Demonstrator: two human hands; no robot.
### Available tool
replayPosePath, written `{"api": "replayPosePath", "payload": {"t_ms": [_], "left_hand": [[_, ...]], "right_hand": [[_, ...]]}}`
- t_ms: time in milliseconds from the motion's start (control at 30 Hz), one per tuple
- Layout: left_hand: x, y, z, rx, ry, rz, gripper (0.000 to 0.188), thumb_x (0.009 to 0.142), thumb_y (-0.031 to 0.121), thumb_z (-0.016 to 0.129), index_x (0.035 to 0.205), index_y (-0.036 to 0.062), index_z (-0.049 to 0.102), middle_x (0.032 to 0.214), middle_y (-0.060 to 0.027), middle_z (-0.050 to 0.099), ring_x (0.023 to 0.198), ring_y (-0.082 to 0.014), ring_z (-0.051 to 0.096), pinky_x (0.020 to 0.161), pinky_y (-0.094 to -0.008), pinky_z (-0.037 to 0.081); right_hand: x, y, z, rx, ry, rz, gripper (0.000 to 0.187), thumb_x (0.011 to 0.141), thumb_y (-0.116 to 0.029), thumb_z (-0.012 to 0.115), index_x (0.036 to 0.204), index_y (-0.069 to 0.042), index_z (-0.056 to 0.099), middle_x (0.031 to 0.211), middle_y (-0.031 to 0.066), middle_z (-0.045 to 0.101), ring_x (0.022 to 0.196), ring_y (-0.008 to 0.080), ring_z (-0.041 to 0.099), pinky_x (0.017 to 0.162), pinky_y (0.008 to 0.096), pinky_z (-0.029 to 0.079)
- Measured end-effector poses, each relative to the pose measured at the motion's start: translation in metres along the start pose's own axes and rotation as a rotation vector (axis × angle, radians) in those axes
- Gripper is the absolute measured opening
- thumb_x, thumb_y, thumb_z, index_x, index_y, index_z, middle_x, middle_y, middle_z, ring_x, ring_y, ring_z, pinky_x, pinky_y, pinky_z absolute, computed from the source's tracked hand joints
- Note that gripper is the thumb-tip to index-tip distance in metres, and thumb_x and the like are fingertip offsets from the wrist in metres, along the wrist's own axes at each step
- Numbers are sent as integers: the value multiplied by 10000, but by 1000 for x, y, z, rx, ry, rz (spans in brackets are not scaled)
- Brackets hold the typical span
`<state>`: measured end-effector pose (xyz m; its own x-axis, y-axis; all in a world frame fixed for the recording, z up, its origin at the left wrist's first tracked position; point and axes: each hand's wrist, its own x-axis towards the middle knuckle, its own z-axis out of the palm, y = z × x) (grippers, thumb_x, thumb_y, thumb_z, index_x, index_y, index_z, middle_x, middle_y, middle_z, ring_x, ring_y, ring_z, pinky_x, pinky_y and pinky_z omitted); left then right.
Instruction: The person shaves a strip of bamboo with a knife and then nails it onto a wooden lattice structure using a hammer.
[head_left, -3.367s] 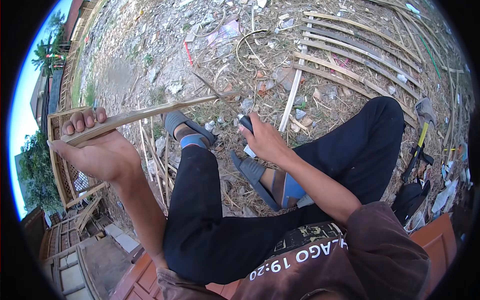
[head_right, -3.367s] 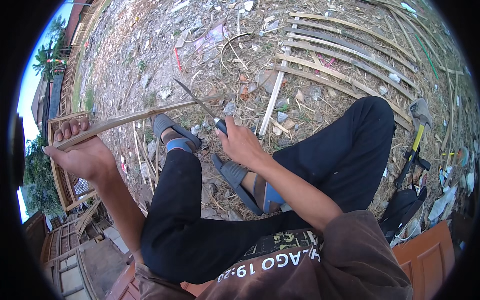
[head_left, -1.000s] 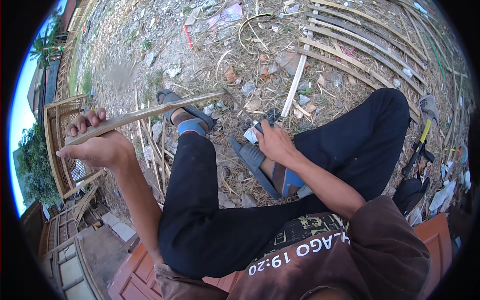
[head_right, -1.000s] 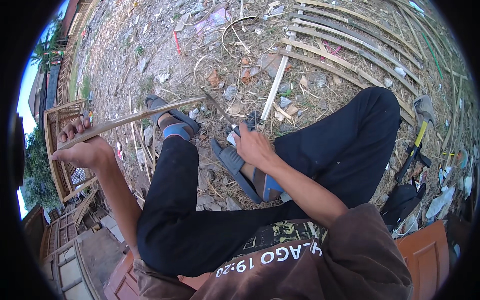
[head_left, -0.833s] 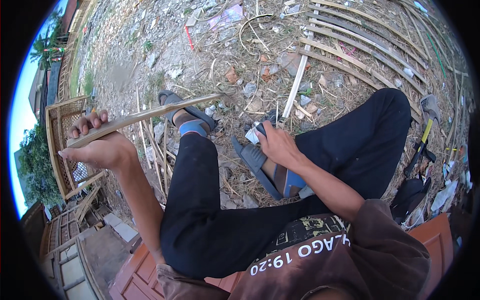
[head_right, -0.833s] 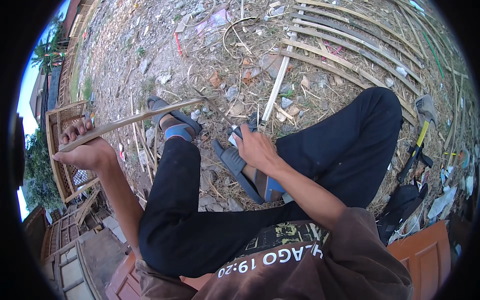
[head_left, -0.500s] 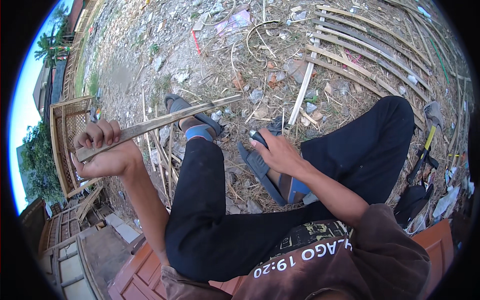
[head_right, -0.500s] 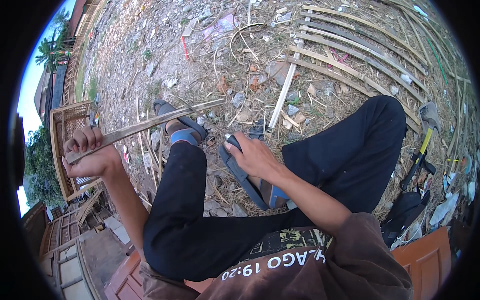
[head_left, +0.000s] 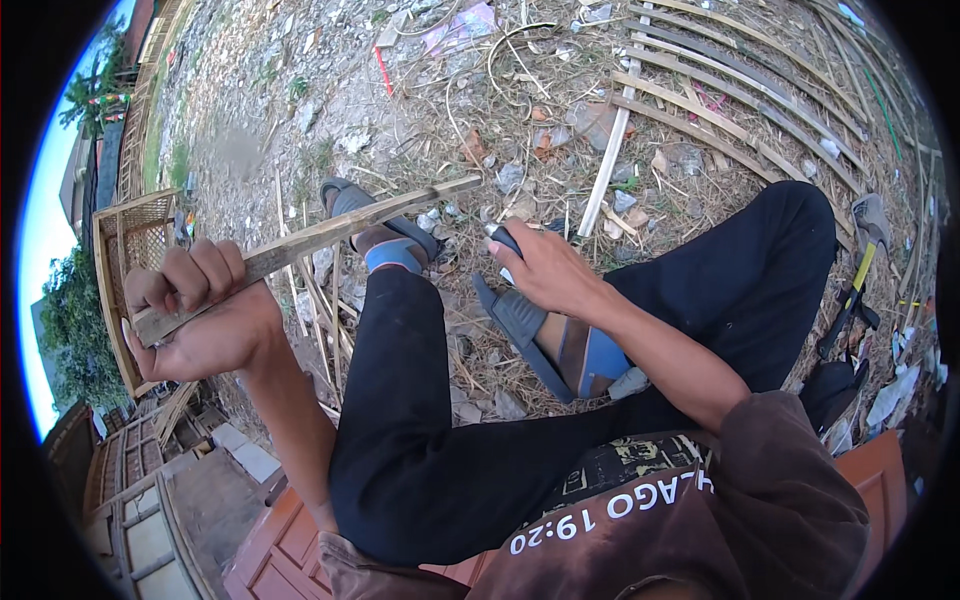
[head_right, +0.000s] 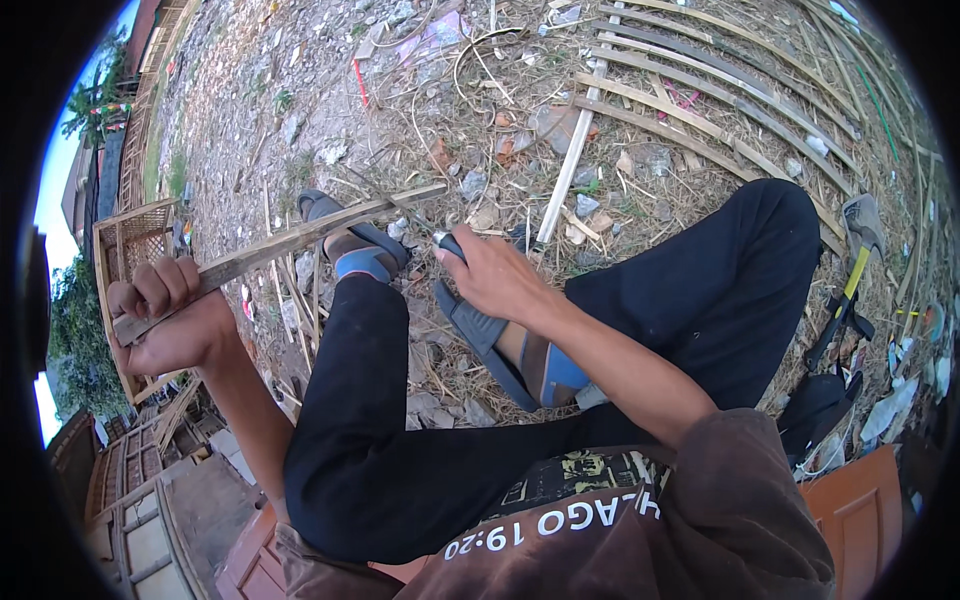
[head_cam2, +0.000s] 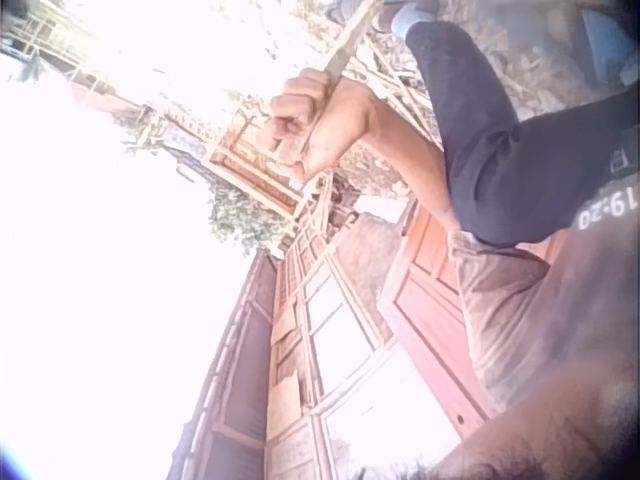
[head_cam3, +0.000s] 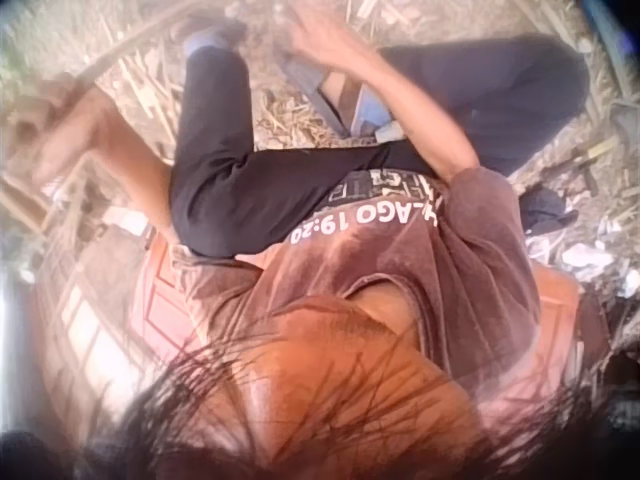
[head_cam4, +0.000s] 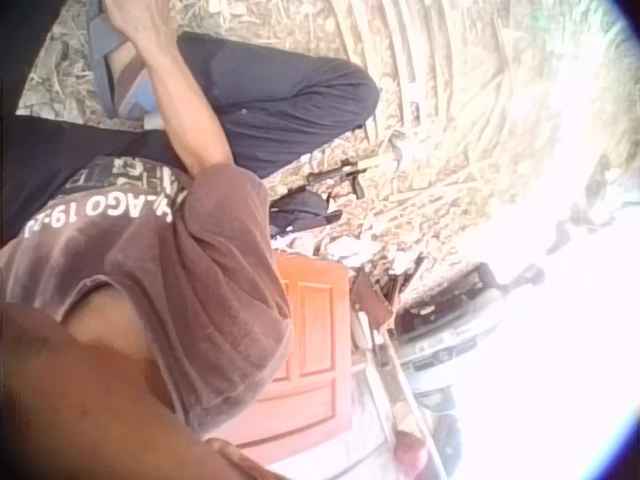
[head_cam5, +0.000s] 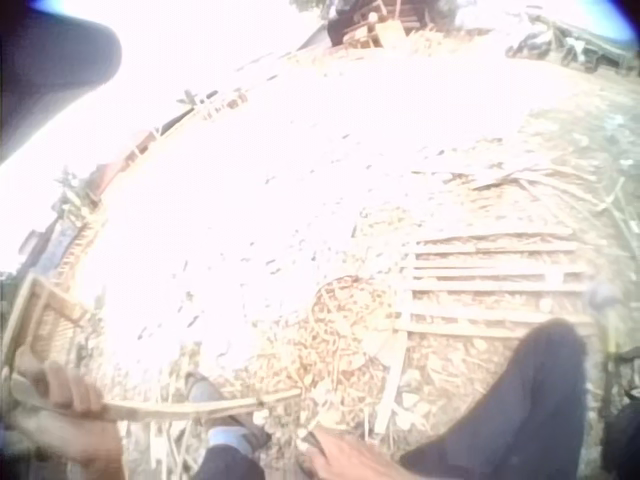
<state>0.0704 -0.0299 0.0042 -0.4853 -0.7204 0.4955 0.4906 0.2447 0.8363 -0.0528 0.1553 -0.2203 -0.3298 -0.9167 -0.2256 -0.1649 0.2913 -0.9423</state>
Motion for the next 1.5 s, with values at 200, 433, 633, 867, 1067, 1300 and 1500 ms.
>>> {"api": "replayPosePath", "payload": {"t_ms": [200, 433, 633, 867, 1067, 1300, 1500], "left_hand": [[3, -3, 6, -30, 4, -22, 426, 822, 560, 469, 711, 181, 309, 546, 40, 193, 464, -96, 139, 439, -289, 115], [5, -1, -5, 137, 172, 76, 392, 833, 510, 444, 705, 167, 306, 547, 29, 209, 462, -97, 164, 433, -283, 127], [2, 2, 5, 26, -7, 19, 275, 803, 376, 395, 677, 155, 292, 550, 17, 230, 477, -107, 197, 452, -278, 171], [6, -4, 16, -48, -75, 19, 311, 817, 410, 404, 687, 157, 279, 553, 19, 218, 487, -105, 180, 455, -282, 158], [2, -3, 27, -64, -83, 15, 352, 850, 458, 439, 719, 169, 289, 569, 22, 228, 479, -101, 170, 450, -286, 144], [-5, -8, 26, -146, -257, -48, 430, 873, 553, 468, 746, 181, 295, 569, 21, 242, 467, -101, 186, 440, -289, 147], [-8, -13, 47, -76, -141, 5, 405, 865, 519, 449, 721, 169, 305, 553, 29, 231, 461, -99, 165, 438, -293, 134]], "right_hand": [[-10, -61, 8, 231, 41, -303, 305, 987, -313, 552, 1076, -25, 509, 628, 230, 577, 616, 461, 594, 559, 513, 429], [2, -3, 28, 29, 95, 33, 305, 981, -287, 555, 1012, 11, 496, 615, 245, 576, 629, 484, 600, 583, 543, 446], [-26, -67, 17, 164, 73, -297, 317, 988, -299, 550, 1033, 10, 500, 615, 250, 573, 615, 477, 595, 560, 523, 438], [4, -21, 10, 89, 53, -67, 308, 983, -300, 548, 1002, -2, 474, 601, 253, 577, 605, 485, 594, 564, 564, 454], [-17, -112, -15, 299, 17, -368, 315, 986, -304, 565, 1057, -1, 517, 641, 245, 574, 644, 465, 603, 580, 514, 437], [-18, -102, -36, 179, -53, -251, 317, 960, -276, 576, 1059, 12, 490, 597, 256, 578, 607, 482, 601, 557, 555, 465], [-23, -107, -28, 213, 64, -323, 304, 956, -248, 589, 1056, 23, 493, 572, 246, 567, 592, 484, 593, 516, 537, 453]]}}
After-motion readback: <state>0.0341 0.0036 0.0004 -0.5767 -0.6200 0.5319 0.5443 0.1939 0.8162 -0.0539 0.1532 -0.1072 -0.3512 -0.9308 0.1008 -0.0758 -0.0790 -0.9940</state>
